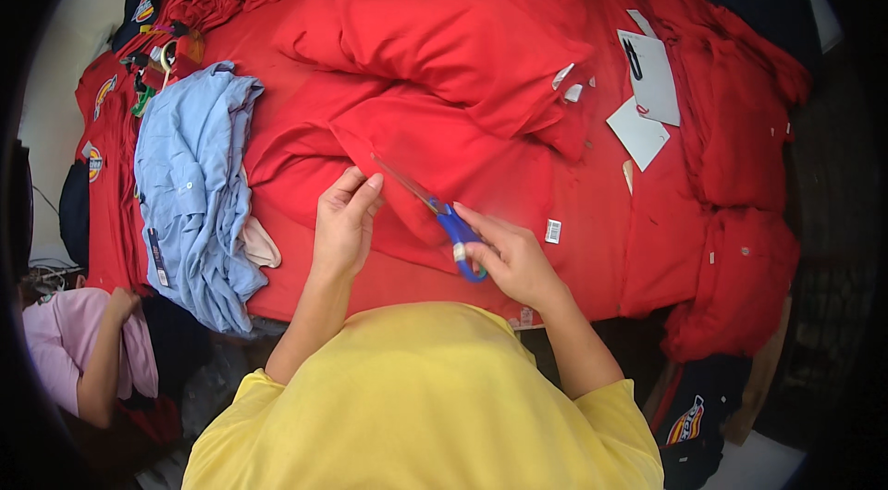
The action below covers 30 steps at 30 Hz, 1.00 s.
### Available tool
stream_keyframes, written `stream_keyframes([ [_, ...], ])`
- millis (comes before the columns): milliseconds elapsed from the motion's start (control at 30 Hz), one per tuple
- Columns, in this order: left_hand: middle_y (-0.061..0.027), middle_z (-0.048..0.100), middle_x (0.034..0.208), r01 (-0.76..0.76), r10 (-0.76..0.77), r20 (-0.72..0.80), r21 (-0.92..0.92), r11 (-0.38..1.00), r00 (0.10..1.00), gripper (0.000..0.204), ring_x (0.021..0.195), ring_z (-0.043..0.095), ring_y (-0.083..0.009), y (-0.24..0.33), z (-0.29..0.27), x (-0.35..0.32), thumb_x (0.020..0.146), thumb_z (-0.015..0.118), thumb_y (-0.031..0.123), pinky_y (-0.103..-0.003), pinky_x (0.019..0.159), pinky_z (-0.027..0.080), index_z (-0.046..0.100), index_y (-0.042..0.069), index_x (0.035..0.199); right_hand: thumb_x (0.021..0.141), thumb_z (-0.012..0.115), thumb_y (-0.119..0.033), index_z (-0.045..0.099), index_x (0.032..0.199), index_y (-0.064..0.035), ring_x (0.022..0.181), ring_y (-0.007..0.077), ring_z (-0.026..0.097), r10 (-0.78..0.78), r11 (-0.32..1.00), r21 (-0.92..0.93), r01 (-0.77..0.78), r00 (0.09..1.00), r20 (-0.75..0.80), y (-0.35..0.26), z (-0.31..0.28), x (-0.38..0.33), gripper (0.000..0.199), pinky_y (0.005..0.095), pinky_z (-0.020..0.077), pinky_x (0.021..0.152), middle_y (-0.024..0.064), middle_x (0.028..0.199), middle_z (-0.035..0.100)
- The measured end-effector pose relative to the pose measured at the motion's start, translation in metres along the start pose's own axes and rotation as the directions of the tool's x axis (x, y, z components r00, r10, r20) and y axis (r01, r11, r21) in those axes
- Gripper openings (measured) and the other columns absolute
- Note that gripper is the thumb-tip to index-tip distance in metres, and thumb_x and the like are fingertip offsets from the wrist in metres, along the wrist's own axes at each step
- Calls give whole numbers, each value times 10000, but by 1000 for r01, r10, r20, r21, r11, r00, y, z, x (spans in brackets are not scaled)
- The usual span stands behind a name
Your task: The person trims loose threads and tags from a stack of red garments using shears.
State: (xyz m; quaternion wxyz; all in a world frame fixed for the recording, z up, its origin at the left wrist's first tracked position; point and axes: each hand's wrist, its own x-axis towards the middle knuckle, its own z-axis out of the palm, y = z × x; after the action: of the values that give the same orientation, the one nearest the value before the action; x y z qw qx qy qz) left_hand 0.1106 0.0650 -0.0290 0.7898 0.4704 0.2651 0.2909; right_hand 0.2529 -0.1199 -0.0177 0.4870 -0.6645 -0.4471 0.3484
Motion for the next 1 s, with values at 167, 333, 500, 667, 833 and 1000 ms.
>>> stream_keyframes([
  [167, -28, 616, 1029, -57, 51, 79, 76, 995, 996, 378, 923, 573, -83, 15, 13, -10, 883, 570, -34, -224, 856, 448, 517, -25, 1257, 842, 652, -76, 469, 1374, -70, 639, 118, 525, -168, 976, -140, 165, 986, -11, -3, 7, 4, 563, 256, 449, 591, 85, 867, 583],
  [333, -17, 592, 1014, -49, 45, 60, 80, 996, 997, 379, 874, 544, -72, 16, 17, -16, 879, 571, -41, -222, 822, 444, 522, -22, 1254, 862, 596, -25, 468, 1373, -62, 654, 128, 548, -117, 993, 2, 117, 993, -31, 8, 10, 9, 528, 263, 461, 617, 94, 865, 584],
  [500, 11, 542, 941, -131, 152, -78, 221, 966, 985, 302, 812, 490, -47, 5, -4, -9, 883, 582, -20, -205, 733, 412, 571, -25, 1185, 869, 568, -10, 469, 1369, -52, 660, 152, 564, -120, 990, -72, 121, 992, 24, 5, 8, 9, 511, 284, 471, 645, 104, 846, 586],
  [667, 28, 523, 893, -104, 113, -56, 153, 983, 992, 220, 762, 483, -32, 19, 7, -18, 886, 592, -4, -201, 695, 400, 596, -20, 1105, 860, 566, -5, 479, 1357, -46, 651, 154, 570, -224, 963, -143, 227, 974, 41, -1, 11, 19, 507, 293, 476, 642, 105, 825, 589],
  [833, 26, 543, 893, -91, 100, -54, 140, 986, 994, 171, 742, 483, -33, 16, 5, -22, 884, 594, -6, -198, 693, 399, 596, -21, 1055, 854, 579, -10, 491, 1343, -40, 689, 155, 581, -120, 990, -67, 124, 991, 65, 2, 7, 22, 498, 290, 476, 637, 105, 827, 591],
  [1000, 19, 571, 896, -133, 132, -142, -1, 991, 981, 168, 757, 498, -37, 3, -11, -16, 883, 586, -15, -198, 699, 402, 602, -21, 1050, 844, 625, -56, 492, 1349, -53, 658, 142, 563, -183, 976, -106, 191, 980, 82, 5, 9, 20, 522, 276, 468, 614, 101, 845, 594],
])
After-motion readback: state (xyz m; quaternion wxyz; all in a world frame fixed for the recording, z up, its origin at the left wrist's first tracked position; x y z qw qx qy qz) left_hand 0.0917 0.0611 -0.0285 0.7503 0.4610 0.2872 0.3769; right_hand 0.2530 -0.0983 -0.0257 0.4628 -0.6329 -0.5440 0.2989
